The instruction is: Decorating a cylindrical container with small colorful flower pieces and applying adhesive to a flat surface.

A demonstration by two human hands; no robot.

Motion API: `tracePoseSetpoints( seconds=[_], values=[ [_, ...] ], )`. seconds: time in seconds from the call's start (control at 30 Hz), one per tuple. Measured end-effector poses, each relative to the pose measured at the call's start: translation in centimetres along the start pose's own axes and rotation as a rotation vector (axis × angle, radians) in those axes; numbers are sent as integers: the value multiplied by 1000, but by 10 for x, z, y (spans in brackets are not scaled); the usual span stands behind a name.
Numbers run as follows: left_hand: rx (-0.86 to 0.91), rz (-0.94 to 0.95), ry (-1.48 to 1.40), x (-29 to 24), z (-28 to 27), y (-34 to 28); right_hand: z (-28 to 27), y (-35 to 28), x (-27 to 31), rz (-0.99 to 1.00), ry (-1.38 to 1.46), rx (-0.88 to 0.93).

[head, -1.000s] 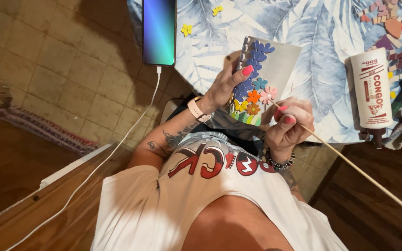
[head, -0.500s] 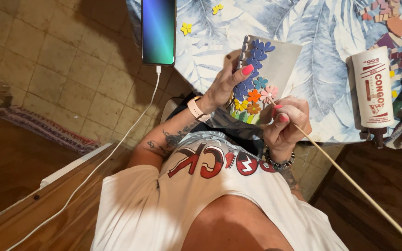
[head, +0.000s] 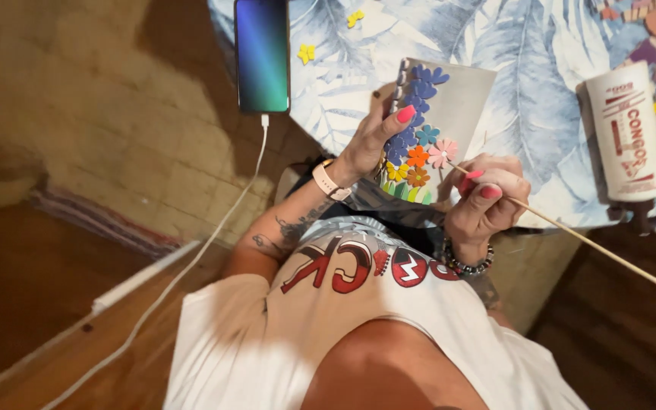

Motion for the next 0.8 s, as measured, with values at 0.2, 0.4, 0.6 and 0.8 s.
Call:
tracePoseSetpoints(
  seconds=[0.2, 0.4, 0.6, 0.8],
  values=[
    [32, 57, -115, 22, 3, 5, -9, -3, -5, -45, -88, -5],
    [106, 98, -176, 42, -13, 16, -15, -6, -8, -58, -46, 3],
    [93, 101, -259, 43, -5, 14, -15, -7, -8, -90, -45, 50],
    [100, 125, -255, 61, -22, 24, -14, -6, -10, -114, -46, 90]
  ],
)
Point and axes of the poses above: each hand's wrist, its own y-axis towards the middle knuckle, its own z-axis out of the palm, x = y × z, the point moved 1 cm from there along y, towards the middle knuckle, and after that the axes turned 4 degrees about -z, right-handed, at the moved point
